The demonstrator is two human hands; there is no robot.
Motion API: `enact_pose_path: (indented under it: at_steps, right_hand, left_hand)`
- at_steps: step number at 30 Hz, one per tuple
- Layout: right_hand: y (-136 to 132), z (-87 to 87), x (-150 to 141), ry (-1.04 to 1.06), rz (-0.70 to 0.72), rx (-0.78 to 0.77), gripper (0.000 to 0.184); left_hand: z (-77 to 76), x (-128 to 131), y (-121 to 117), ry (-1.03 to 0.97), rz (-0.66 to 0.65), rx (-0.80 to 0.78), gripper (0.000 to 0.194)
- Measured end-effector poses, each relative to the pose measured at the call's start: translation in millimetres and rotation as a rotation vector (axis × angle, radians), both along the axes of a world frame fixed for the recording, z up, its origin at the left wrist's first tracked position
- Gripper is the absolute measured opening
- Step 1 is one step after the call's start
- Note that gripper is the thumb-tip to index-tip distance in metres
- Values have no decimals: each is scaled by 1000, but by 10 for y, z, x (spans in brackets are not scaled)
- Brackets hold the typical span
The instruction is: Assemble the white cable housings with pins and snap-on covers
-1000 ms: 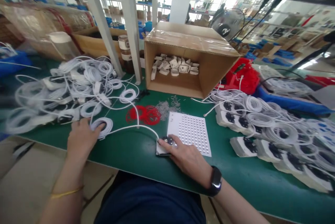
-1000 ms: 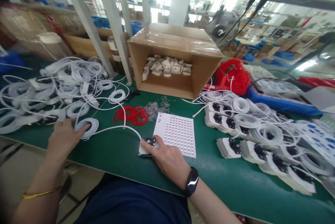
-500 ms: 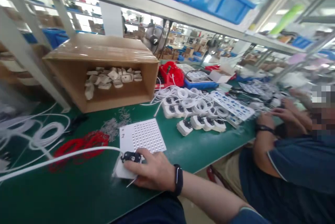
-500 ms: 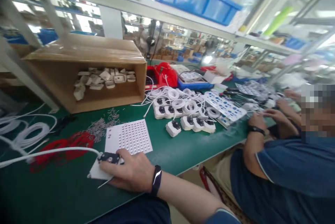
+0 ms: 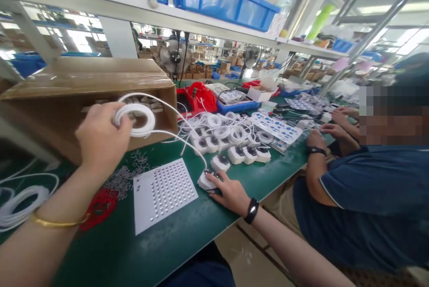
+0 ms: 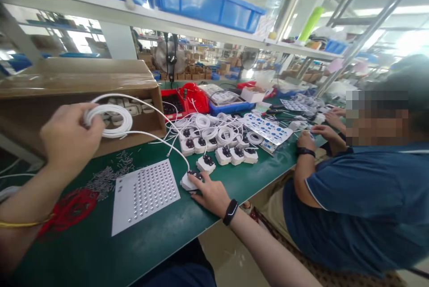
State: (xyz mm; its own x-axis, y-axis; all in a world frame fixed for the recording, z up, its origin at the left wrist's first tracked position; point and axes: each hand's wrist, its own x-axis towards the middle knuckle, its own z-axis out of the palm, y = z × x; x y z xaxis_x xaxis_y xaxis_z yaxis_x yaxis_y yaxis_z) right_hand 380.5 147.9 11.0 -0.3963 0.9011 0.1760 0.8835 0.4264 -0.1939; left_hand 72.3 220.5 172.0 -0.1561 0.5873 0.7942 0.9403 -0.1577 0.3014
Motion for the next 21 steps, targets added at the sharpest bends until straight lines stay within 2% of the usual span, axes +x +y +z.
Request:
enact_pose_path:
  at_steps: [4,6,10,13,16,19,21]
  right_hand:
    - [10,5,67,-79,53,10,68]
    - [21,58,110,-124,105,28,64]
    - [45,126,175,-168,135,67,52]
    - [64,143,216,-153,128,67,53]
    - [159,225,281,84,150,73,53]
    - [446,407,309,414,-24,140,32]
    - [756,546,258,461,-127,130,26]
  left_hand:
    - [-201,28,149,23,-10,-37,24]
    - [-250,71,194,-9,-39,-30,23]
    - [-247,222,276,-89,-94,9,22]
    - [-222,331,287,-121,-134,46,22]
    - [-204,381,219,-136,-158,53,21]
    - [-171,404,127,-153,-192,50,22]
    - [-138,435,97,-184,-208,68,22]
